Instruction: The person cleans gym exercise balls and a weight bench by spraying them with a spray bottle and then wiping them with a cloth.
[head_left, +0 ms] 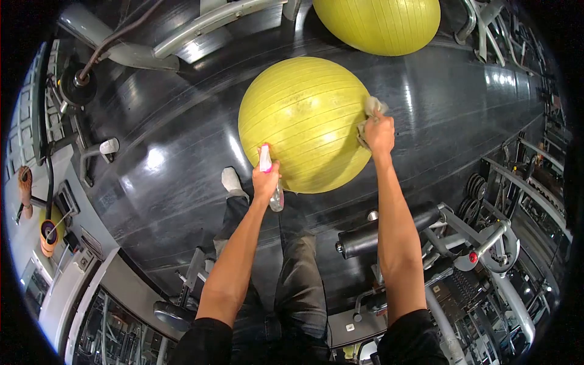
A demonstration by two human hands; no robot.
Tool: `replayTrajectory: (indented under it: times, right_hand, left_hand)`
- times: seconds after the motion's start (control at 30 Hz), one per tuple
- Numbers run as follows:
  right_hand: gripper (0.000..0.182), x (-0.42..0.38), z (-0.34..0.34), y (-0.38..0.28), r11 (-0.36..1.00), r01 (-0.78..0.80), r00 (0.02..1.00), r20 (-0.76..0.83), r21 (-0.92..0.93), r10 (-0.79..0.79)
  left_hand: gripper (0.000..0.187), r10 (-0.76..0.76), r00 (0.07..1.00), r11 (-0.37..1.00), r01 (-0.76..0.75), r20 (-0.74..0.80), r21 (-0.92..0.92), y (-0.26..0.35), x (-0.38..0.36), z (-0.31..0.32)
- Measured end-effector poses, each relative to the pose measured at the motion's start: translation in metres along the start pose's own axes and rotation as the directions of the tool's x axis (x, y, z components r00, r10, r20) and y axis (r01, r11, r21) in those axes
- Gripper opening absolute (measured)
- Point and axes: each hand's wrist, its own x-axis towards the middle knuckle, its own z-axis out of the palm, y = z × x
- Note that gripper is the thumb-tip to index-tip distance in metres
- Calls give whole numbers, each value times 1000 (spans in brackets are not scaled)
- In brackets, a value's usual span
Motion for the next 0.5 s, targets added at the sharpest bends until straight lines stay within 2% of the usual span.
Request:
replayTrajectory:
  times: [0.03,0.07,0.1,0.13,0.2,0.23,0.27,0.3,0.33,0.37,0.4,0.43,0.5]
  right_hand:
    - [33,5,2,5,982,-181,982,67,60,177]
    - [33,1,7,9,981,-183,982,66,59,179]
    - [35,-12,8,2,995,-33,999,-12,89,34]
    - [38,-27,9,-8,987,119,990,-92,107,-109]
    - [41,-66,11,-35,917,362,931,-6,166,-366]
    - [43,-91,2,-59,902,407,892,152,143,-426]
    - [44,-113,6,-69,874,477,836,258,91,-484]
    - [44,-129,11,-76,841,538,777,352,56,-521]
    - [44,-131,16,-72,843,535,779,351,58,-519]
    - [43,-132,22,-66,823,557,775,288,110,-563]
    - [42,-130,24,-62,797,583,766,220,158,-604]
    - [30,-123,15,-62,805,588,786,179,79,-592]
    - [34,-98,4,-45,778,628,778,44,-18,-627]
  left_hand:
    - [28,2,1000,1000,-2,1,3,8,-2,-3]
    - [29,-22,1000,996,21,4,82,16,-5,-7]
    - [29,-47,999,986,45,7,161,23,-7,-8]
    - [29,-51,999,985,49,10,163,24,-7,-6]
    - [27,-16,1000,996,15,1,89,26,-5,-5]
    - [23,6,1000,1000,-6,21,16,28,-5,-1]
    - [23,5,1000,1000,-6,20,18,24,-2,4]
    - [31,94,995,984,-97,31,152,21,0,9]
    - [50,179,982,941,-187,55,283,17,2,12]
    - [62,156,987,939,-163,49,302,14,2,16]
    - [62,159,986,939,-166,48,301,19,1,17]
    - [63,166,985,929,-169,39,328,22,1,19]
    - [65,202,979,926,-196,14,324,11,6,24]
